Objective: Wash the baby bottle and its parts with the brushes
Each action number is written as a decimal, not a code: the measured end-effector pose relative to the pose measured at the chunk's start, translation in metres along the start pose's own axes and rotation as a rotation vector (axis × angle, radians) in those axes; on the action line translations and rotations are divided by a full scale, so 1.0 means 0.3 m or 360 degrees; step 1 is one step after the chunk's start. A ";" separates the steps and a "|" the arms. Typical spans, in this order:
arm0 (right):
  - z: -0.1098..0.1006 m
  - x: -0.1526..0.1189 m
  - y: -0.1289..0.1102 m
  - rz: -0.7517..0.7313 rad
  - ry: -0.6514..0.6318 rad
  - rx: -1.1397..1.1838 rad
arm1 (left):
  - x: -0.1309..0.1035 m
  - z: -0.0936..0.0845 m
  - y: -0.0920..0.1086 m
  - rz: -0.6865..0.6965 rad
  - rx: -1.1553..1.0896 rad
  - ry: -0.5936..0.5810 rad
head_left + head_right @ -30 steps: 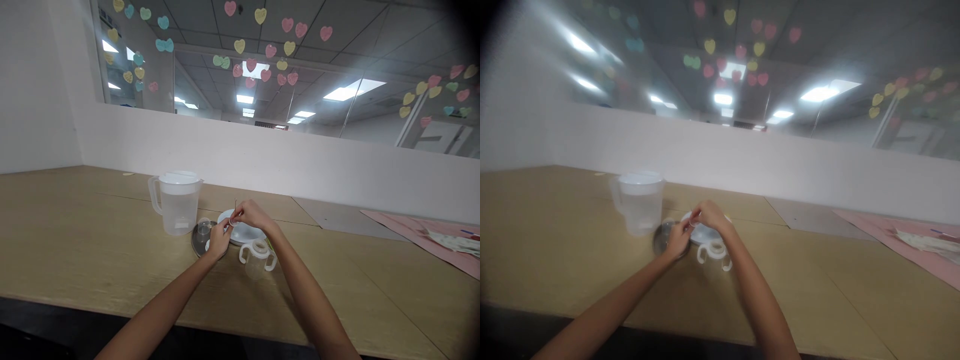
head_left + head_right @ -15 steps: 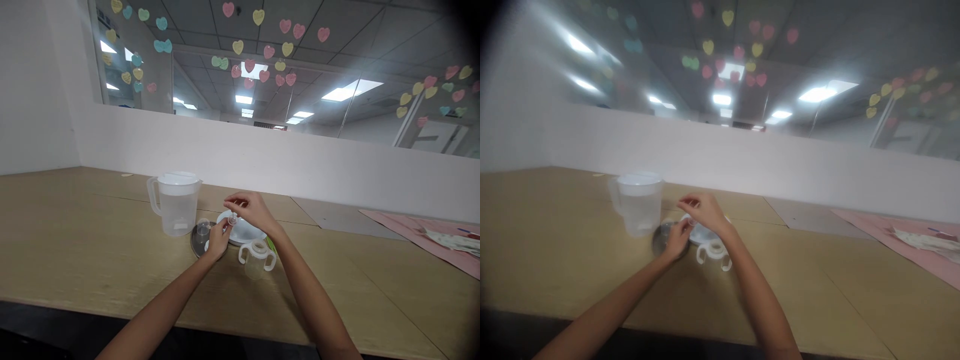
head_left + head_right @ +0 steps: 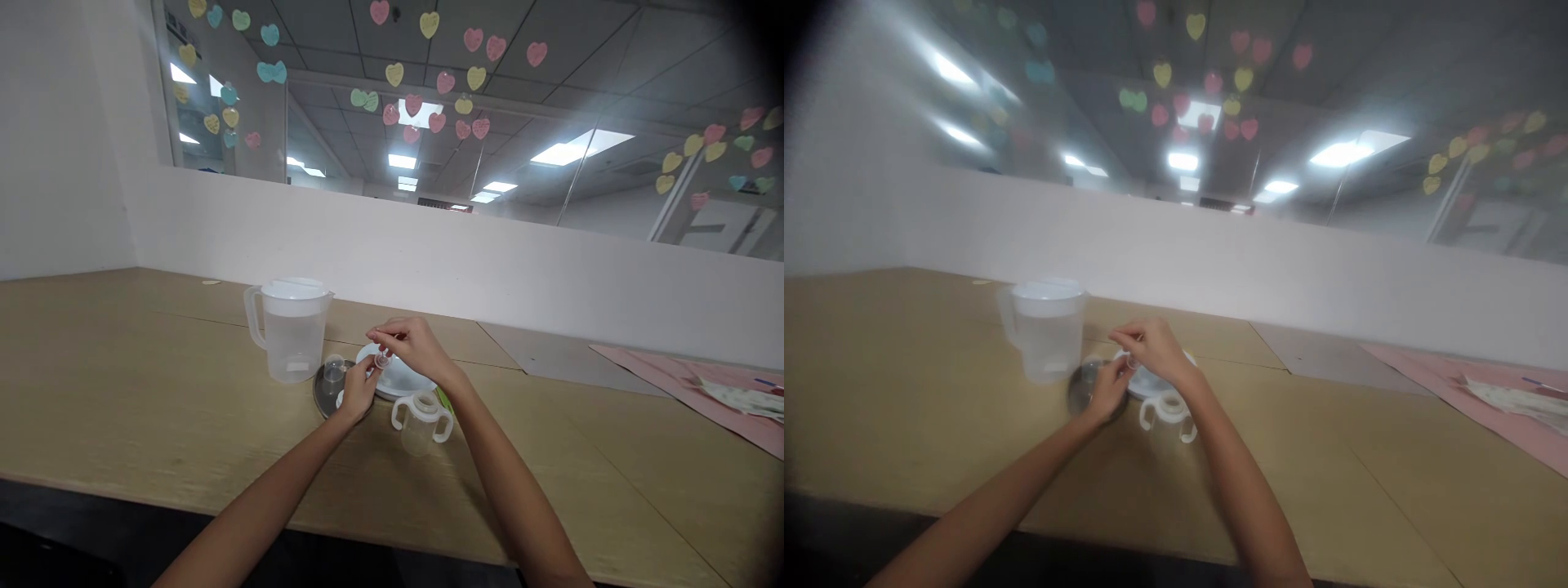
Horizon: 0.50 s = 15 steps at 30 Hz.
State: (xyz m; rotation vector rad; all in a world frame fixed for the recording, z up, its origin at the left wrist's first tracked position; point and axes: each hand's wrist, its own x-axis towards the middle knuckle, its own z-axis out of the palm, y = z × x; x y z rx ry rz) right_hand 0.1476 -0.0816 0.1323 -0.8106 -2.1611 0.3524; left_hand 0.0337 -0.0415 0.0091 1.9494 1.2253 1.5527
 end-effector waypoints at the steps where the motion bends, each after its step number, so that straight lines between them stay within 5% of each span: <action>1: 0.000 0.000 0.000 0.0002 -0.0009 -0.0002 | 0.000 0.000 0.001 0.0005 -0.0010 0.0003; 15: 0.011 0.013 0.036 -0.0088 -0.0156 -0.0115 | 0.005 0.009 -0.017 -0.0024 -0.0121 0.0044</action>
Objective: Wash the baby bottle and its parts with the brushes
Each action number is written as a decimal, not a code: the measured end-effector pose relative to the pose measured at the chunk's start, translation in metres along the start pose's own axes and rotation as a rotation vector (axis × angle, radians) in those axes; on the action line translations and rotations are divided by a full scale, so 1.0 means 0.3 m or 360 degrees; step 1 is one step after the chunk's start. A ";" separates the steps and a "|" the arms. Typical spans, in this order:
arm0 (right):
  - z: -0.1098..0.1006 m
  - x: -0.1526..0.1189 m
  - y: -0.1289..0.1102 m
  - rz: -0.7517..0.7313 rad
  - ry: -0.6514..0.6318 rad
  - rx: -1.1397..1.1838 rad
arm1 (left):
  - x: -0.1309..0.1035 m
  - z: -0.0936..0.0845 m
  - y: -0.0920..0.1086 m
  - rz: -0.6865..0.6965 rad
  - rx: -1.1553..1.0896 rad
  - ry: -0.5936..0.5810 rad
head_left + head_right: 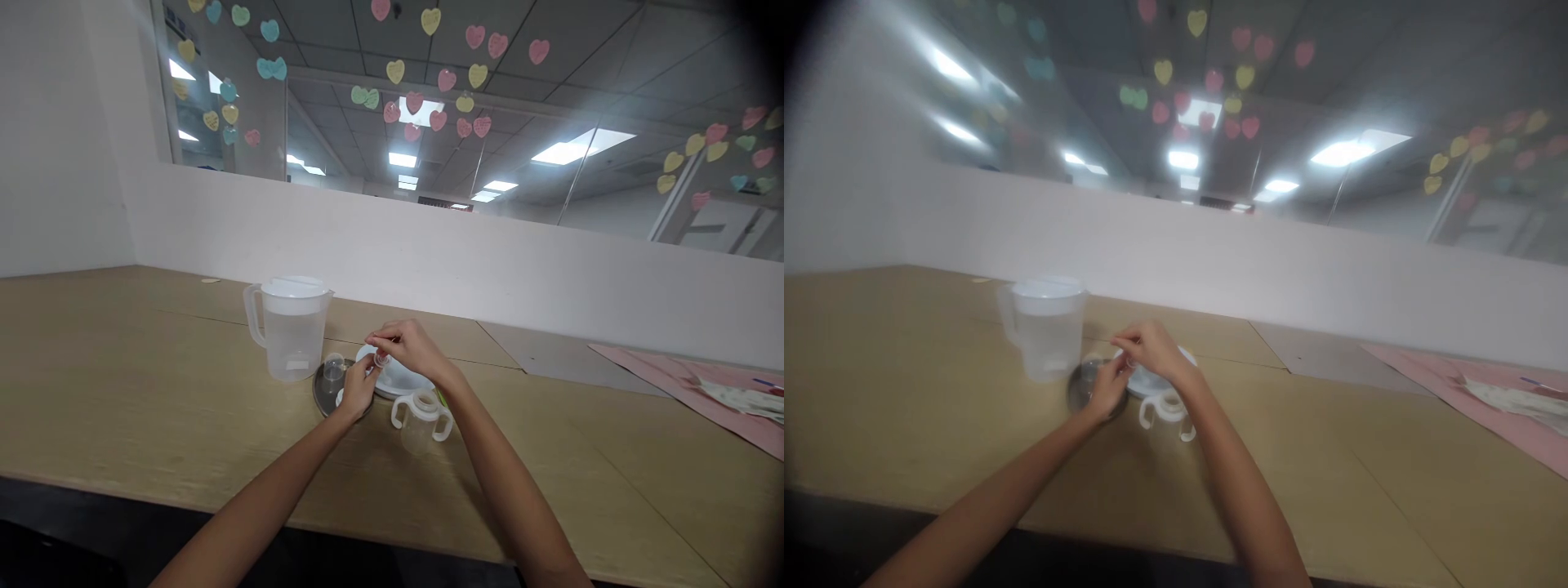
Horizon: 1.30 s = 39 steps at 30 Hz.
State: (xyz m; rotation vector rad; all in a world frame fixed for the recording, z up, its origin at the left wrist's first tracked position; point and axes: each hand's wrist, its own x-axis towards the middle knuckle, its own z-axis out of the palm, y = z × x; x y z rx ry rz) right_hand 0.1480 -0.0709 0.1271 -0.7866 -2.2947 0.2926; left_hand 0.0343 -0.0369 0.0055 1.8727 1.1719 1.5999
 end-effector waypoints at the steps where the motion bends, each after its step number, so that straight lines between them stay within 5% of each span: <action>1: 0.002 0.001 0.004 -0.0012 -0.0013 -0.0007 | 0.000 0.000 -0.002 0.0007 -0.0004 0.0001; 13: 0.035 0.015 0.060 -0.0071 -0.0106 -0.0134 | 0.005 0.004 -0.018 0.0002 -0.0207 0.0030; 27: 0.086 0.016 0.215 -0.0015 -0.0165 -0.0151 | 0.016 0.011 -0.028 -0.0097 -0.0451 0.0023; 39: 0.045 0.010 0.132 0.0127 -0.0027 -0.0200 | 0.018 0.011 -0.014 -0.0079 -0.0467 0.0020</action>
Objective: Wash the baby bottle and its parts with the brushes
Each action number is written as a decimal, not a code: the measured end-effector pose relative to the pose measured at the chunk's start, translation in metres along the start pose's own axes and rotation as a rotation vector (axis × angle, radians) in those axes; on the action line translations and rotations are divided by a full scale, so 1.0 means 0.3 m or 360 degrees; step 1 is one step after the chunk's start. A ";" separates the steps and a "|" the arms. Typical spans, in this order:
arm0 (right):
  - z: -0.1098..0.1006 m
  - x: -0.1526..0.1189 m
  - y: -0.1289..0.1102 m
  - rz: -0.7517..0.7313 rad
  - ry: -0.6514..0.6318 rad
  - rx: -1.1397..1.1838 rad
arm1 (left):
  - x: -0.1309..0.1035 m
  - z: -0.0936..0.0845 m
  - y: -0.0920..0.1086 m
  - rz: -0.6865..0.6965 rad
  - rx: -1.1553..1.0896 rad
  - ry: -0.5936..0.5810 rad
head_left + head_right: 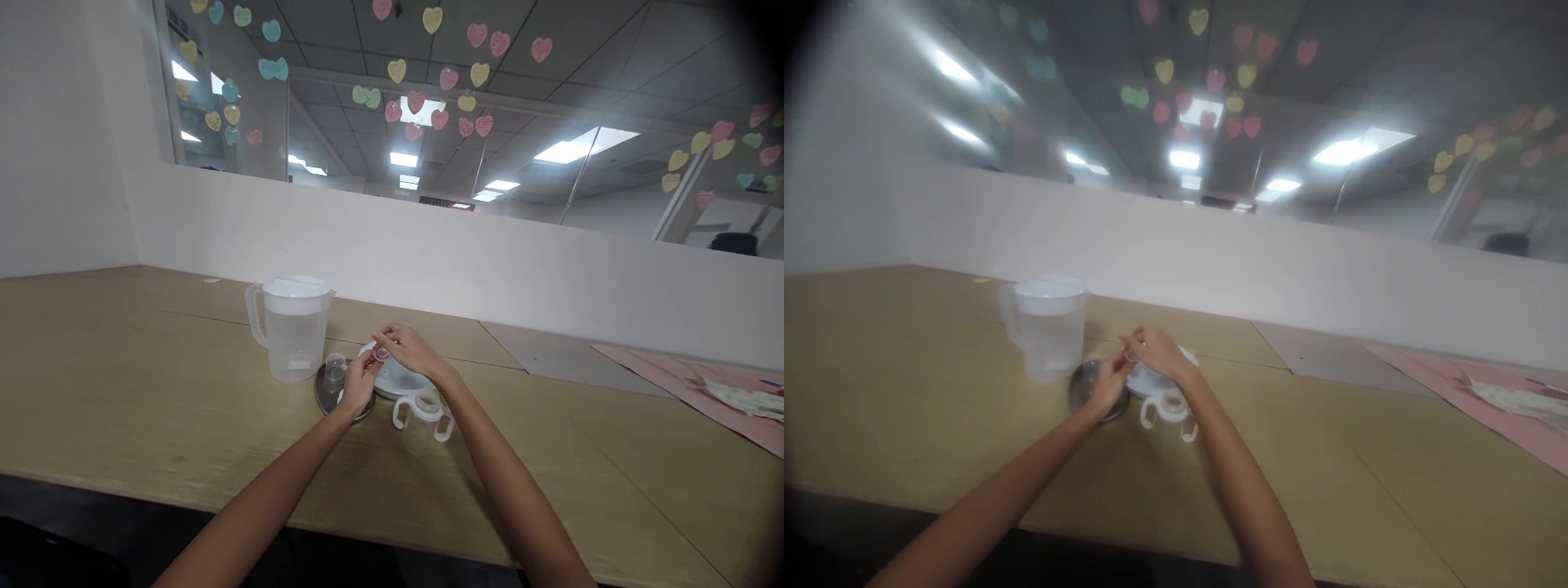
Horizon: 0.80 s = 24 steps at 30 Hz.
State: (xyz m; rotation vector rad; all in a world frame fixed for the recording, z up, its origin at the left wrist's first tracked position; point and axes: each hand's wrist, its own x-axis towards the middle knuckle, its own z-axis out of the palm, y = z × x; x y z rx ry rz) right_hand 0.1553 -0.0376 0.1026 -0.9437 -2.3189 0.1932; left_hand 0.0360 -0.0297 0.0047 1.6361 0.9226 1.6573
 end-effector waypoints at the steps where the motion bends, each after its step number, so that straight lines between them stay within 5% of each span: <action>1: 0.000 0.000 -0.001 0.0009 0.0011 -0.0005 | 0.001 0.000 -0.002 0.0000 -0.0001 -0.0006; 24: 0.005 0.002 0.013 -0.0060 0.0015 -0.0189 | 0.001 -0.010 0.012 0.0022 0.0098 0.0036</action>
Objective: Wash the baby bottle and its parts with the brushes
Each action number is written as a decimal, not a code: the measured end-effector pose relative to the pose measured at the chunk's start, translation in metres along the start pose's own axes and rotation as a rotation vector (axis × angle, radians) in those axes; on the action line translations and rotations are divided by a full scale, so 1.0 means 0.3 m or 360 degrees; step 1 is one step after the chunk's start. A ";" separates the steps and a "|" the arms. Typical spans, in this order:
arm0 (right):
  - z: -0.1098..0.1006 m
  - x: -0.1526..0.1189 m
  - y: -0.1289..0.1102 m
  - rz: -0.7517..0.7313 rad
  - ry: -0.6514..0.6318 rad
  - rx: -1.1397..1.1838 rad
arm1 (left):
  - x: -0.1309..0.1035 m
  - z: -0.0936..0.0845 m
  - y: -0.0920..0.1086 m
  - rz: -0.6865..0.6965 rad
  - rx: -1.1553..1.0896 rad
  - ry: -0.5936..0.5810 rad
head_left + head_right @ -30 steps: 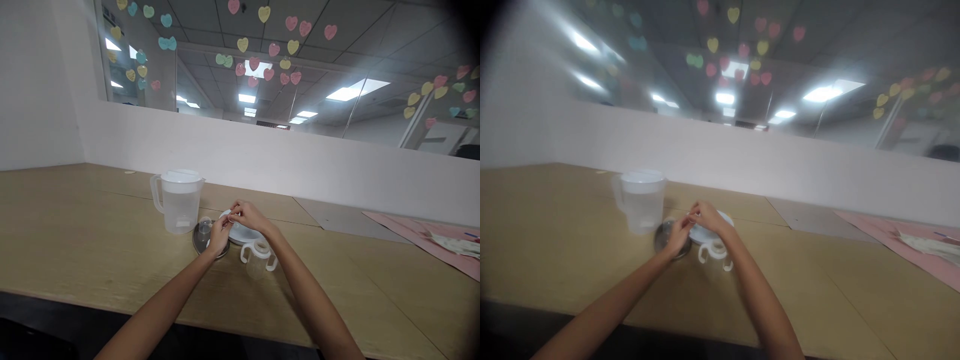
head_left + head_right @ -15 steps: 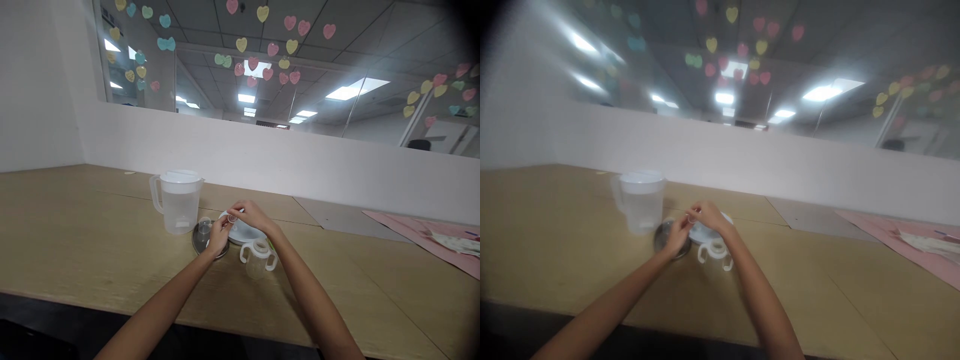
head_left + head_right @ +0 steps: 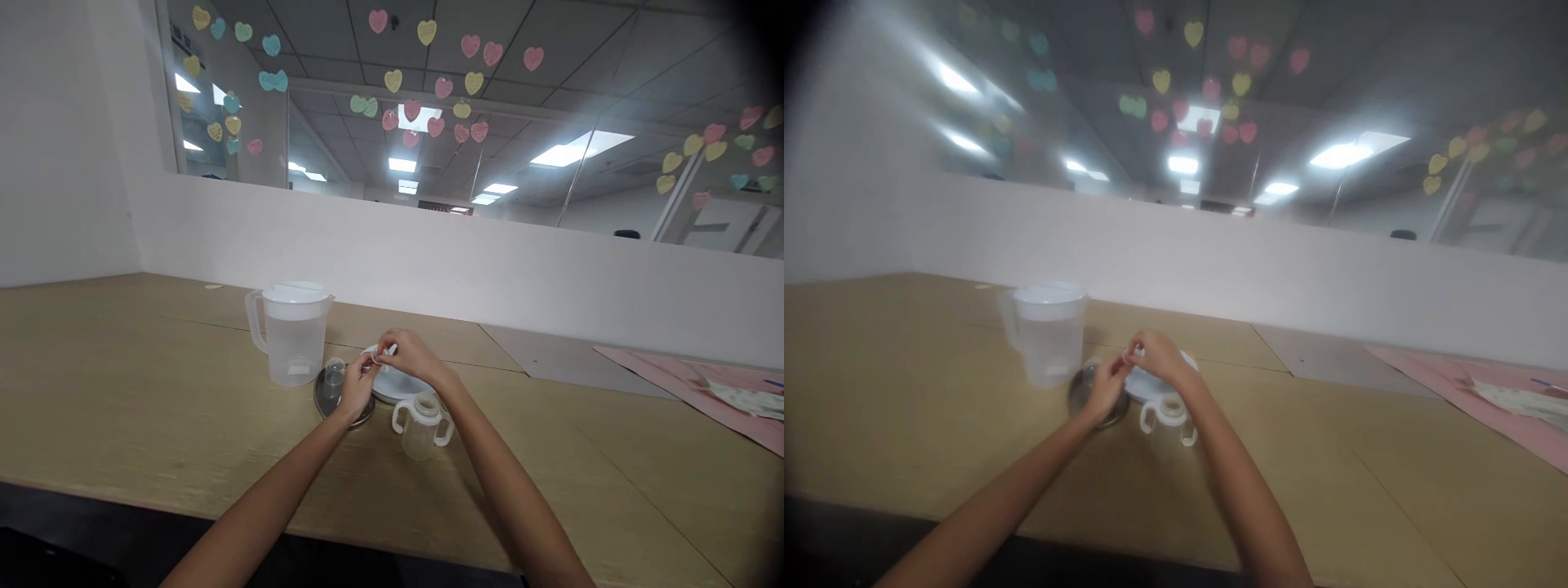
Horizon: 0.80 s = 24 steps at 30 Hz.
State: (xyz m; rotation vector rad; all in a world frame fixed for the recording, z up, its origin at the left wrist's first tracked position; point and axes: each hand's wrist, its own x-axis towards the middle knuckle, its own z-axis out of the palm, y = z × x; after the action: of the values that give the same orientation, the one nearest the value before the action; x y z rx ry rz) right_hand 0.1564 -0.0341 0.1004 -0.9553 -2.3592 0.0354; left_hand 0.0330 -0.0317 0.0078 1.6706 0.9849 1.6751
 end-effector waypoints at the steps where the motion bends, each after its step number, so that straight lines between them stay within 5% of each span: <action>1: -0.001 0.000 -0.004 0.0016 0.0002 -0.0009 | -0.001 -0.001 0.004 0.0015 0.0018 0.0001; 16: -0.024 0.006 -0.026 0.0313 0.0359 -0.0047 | -0.014 -0.006 0.045 0.0067 0.0241 0.0018; 24: -0.022 -0.001 -0.020 0.0329 0.0169 -0.0038 | -0.010 -0.003 0.020 0.0078 0.0338 -0.0091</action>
State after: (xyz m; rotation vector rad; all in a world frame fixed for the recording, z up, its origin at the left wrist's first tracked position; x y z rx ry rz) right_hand 0.1563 -0.0401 0.1072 -1.1804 -2.1612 0.0367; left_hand 0.0329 -0.0376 0.0112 1.8826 1.1355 1.5902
